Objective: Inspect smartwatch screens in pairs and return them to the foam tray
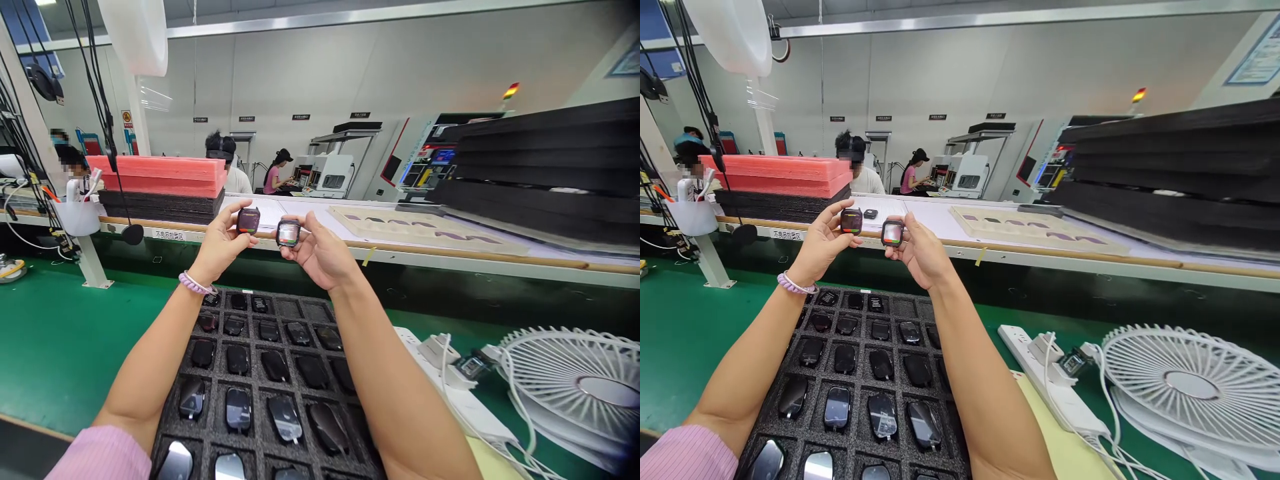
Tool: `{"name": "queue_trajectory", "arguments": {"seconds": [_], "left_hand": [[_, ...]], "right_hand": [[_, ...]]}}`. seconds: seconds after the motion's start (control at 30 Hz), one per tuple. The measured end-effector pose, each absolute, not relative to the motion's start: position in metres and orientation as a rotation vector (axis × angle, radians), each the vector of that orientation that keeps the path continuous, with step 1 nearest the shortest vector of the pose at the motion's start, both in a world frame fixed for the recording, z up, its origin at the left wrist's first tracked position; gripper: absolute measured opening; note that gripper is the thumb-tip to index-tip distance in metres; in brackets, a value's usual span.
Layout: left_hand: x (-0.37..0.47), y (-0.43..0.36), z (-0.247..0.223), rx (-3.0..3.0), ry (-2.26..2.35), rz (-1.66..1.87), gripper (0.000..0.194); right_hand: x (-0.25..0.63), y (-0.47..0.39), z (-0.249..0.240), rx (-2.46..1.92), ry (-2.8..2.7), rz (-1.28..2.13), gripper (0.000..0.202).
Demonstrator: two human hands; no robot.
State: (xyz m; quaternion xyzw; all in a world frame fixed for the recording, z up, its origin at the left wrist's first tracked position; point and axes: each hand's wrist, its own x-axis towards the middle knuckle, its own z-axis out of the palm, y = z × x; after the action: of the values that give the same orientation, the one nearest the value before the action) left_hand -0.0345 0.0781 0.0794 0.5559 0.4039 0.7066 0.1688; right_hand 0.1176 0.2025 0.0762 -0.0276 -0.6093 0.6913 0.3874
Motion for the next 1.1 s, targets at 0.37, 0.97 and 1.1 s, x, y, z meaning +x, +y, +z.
{"name": "queue_trajectory", "arguments": {"seconds": [0.37, 0.97, 1.1], "left_hand": [[-0.035, 0.079, 0.079, 1.559, 1.147, 2.092, 0.059], [-0.030, 0.077, 0.080, 1.557, 1.155, 2.033, 0.059], [-0.028, 0.076, 0.081, 1.567, 1.157, 2.016, 0.057]], "right_hand": [[0.126, 0.191, 0.081, -0.026, -1.692, 1.751, 0.058], [0.129, 0.187, 0.083, 0.064, -1.783, 1.691, 0.060], [0.128, 0.188, 0.082, 0.069, -1.775, 1.694, 0.060]]}}
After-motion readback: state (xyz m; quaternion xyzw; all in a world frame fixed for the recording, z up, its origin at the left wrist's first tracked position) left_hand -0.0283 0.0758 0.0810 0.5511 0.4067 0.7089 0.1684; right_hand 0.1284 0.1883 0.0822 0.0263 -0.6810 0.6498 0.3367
